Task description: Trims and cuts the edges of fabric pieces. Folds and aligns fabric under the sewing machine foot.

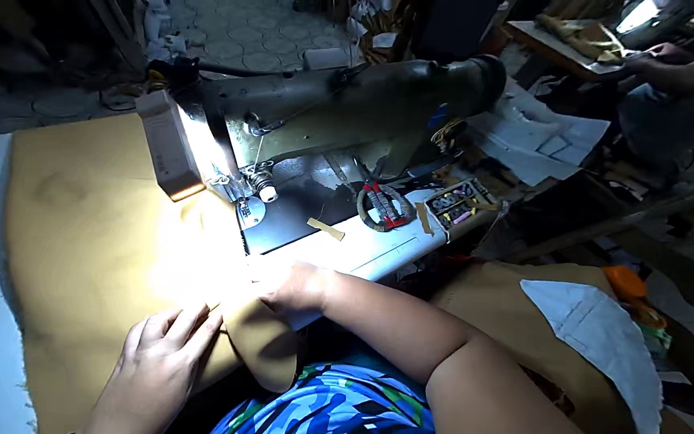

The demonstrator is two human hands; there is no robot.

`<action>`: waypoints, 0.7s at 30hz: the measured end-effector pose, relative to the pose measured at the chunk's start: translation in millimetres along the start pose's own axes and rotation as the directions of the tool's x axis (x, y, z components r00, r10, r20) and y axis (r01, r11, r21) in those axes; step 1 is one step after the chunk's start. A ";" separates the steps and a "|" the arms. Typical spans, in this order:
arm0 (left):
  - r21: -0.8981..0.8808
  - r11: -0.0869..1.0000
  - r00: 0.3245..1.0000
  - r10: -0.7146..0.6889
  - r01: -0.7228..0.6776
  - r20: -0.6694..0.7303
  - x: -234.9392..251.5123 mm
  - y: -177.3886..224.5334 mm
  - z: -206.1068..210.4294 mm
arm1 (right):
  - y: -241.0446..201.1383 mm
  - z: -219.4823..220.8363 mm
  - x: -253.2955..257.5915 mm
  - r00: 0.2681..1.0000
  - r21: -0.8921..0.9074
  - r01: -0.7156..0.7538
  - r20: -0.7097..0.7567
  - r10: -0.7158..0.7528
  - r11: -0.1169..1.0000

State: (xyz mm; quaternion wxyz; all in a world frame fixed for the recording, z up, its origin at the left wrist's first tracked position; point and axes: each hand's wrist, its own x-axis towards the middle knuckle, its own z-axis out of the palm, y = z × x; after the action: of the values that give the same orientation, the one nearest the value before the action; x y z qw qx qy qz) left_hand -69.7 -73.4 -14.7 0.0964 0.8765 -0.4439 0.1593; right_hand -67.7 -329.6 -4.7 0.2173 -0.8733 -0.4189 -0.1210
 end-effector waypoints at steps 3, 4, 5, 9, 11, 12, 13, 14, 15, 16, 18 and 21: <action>-0.016 1.000 1.000 0.027 -0.027 0.003 -1.8 -5.7 4.0 | -2.0 -0.8 -0.2 0.998 0.046 -0.053 0.034 0.052 0.998; -0.013 0.999 1.000 0.030 -0.030 0.000 -1.8 -7.3 5.7 | -2.1 -3.0 -0.1 0.990 0.094 -0.117 0.090 0.108 0.989; -0.012 0.999 0.999 0.038 -0.038 -0.005 -0.5 -8.7 6.8 | -2.5 -9.4 1.3 0.959 0.174 -0.236 0.202 0.200 0.956; -0.060 0.996 0.996 0.067 -0.064 0.052 26.2 -18.3 9.7 | 23.6 -24.5 10.8 0.936 0.221 -0.304 0.253 0.246 0.927; -0.100 0.993 0.988 0.072 -0.059 0.138 45.6 -26.4 10.7 | 43.2 -29.3 15.2 0.989 0.138 -0.094 0.123 0.077 0.986; -0.112 0.993 0.980 0.068 -0.048 0.184 53.8 -29.2 9.9 | 55.2 -26.9 15.3 0.998 0.076 0.023 0.052 -0.027 0.997; -0.113 0.993 0.975 0.068 -0.045 0.210 59.1 -32.0 10.6 | 64.7 -23.1 14.0 0.995 0.042 0.102 -0.019 -0.101 0.994; -0.109 0.993 0.973 0.076 -0.054 0.216 62.2 -34.0 11.8 | 71.0 -19.3 11.5 0.990 0.042 0.126 -0.073 -0.123 0.991; -0.108 0.992 0.972 0.093 -0.071 0.215 63.6 -35.6 12.8 | 74.9 -16.0 8.7 0.986 0.052 0.130 -0.116 -0.123 0.990; -0.106 0.991 0.969 0.108 -0.086 0.222 63.9 -36.3 12.6 | 77.3 -13.3 6.6 0.983 0.072 0.126 -0.140 -0.115 0.989; -0.088 0.990 0.963 0.130 -0.113 0.235 63.9 -35.0 10.7 | 78.7 -12.5 4.8 0.983 0.092 0.123 -0.145 -0.109 0.988; -0.060 0.984 0.956 0.177 -0.167 0.232 70.2 -33.0 7.4 | 78.8 -15.4 5.2 0.992 0.115 0.080 -0.108 -0.067 0.990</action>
State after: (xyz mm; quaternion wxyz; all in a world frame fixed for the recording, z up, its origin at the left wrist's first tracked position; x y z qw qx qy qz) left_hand -2.5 -108.8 3.1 0.0458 0.8452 -0.5298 0.0527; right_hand -3.1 -377.1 -11.1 0.2858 -0.8353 -0.4455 -0.1488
